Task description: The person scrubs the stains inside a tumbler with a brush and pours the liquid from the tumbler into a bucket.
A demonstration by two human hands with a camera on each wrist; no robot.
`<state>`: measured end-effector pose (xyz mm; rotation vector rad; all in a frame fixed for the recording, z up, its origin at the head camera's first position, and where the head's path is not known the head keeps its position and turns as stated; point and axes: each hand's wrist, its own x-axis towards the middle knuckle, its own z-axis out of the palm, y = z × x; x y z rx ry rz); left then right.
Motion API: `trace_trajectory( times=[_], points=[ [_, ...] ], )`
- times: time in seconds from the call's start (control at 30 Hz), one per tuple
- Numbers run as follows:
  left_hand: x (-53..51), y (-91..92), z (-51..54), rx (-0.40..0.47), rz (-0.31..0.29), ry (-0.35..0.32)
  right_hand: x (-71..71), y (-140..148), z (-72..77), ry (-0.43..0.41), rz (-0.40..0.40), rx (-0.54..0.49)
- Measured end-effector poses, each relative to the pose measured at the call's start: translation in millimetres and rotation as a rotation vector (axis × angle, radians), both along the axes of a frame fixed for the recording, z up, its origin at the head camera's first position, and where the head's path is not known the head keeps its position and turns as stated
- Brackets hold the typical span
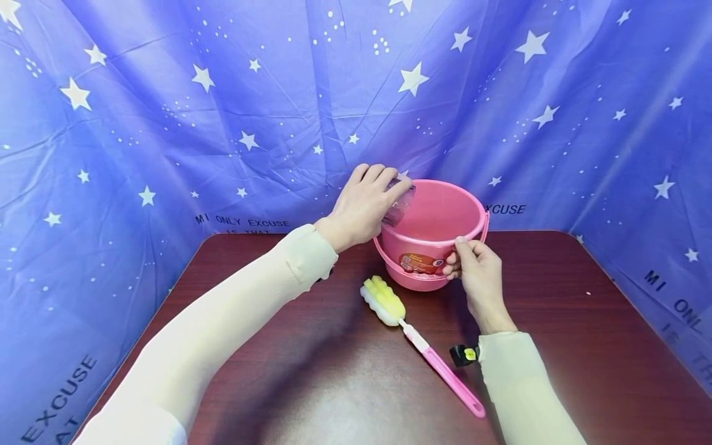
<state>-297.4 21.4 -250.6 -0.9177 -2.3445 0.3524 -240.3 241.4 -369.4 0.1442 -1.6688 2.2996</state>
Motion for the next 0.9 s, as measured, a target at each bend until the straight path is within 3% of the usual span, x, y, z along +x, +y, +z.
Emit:
trace_trajectory(
  times=[0.17, 0.27, 0.4, 0.53, 0.9],
  points=[
    [-1.0, 1.2, -3.8, 0.016, -0.077, 0.055, -0.1, 0, -0.2, 0.0, -0.002, -0.002],
    [1.3, 2.3, -4.4, 0.033, -0.043, 0.026, -0.2, 0, -0.3, 0.003, 0.0, -0.002],
    [4.7, 3.6, -4.6, 0.076, 0.049, -0.047, -0.4, 0, -0.4, 0.004, -0.001, 0.002],
    [7.2, 3.9, -5.8, 0.164, 0.121, -0.128, -0.6, 0, -0.9, 0.005, 0.001, -0.001],
    [10.5, -8.6, -13.6, 0.359, 0.131, -0.223, -0.7, 0, -0.9, -0.001, 0.003, 0.0]
  ],
)
